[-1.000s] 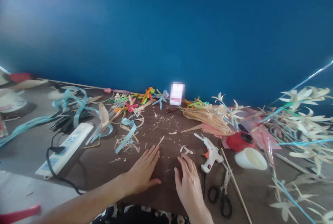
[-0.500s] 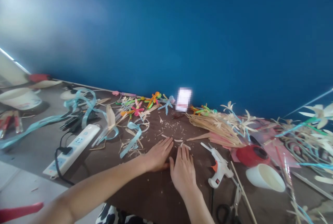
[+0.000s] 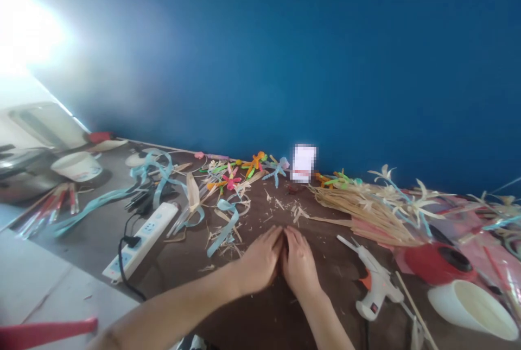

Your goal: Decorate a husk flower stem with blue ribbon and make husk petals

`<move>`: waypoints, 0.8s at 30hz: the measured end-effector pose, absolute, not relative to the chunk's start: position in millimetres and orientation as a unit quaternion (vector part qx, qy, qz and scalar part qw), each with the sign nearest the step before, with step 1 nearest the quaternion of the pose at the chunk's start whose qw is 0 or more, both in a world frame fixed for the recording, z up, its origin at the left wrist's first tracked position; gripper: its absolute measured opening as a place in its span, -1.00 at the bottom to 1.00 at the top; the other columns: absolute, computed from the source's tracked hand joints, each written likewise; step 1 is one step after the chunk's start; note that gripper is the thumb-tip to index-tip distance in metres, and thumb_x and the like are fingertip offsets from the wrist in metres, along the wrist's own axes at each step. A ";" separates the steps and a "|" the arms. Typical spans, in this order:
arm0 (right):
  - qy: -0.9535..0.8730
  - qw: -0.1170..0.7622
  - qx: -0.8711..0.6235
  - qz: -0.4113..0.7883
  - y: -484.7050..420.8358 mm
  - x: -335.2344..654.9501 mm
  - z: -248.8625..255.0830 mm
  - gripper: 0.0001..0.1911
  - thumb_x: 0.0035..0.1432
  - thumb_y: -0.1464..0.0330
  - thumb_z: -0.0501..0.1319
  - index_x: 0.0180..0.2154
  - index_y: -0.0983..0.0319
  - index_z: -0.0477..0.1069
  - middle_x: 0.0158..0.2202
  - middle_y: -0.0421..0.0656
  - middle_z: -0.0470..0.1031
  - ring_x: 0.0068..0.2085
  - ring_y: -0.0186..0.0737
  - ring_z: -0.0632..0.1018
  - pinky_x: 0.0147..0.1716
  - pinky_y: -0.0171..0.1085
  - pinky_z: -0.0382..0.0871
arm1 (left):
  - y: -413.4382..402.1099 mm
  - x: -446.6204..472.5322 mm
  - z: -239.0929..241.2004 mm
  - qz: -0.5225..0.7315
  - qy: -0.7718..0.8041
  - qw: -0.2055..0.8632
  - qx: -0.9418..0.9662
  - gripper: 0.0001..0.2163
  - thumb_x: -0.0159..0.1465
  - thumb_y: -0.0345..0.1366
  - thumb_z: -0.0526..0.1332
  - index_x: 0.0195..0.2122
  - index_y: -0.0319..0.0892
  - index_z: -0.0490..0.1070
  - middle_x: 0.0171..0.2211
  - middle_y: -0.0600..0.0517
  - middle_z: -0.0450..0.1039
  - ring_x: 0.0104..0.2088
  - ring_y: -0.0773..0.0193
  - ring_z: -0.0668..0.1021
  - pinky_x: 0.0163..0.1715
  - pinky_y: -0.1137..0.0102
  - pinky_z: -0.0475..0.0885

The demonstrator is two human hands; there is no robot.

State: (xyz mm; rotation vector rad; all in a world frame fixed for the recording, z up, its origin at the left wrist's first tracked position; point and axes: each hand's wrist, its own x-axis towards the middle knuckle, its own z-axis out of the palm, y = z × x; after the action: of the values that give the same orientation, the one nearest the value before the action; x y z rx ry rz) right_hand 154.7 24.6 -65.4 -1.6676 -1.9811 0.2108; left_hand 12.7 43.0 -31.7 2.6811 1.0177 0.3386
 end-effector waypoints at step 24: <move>-0.786 0.133 -0.601 0.056 -61.0 143.7 -76.3 -0.45 0.09 0.42 -0.07 0.14 0.23 -0.07 0.18 -0.11 -0.01 0.16 -0.11 0.04 0.02 -0.02 0.06 | -13.0 -60.5 -36.6 -0.085 0.283 0.185 0.937 -0.08 -0.04 0.26 -0.12 0.18 -0.29 -0.38 0.20 -0.13 -0.49 0.17 0.03 -0.27 0.11 0.16 -0.18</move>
State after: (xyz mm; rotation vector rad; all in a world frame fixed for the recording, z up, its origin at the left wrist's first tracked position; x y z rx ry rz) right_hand 143.7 -61.0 -76.3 -1.7439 -2.2791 0.1633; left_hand -60.5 -13.0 -36.6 2.6404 0.7974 -0.2408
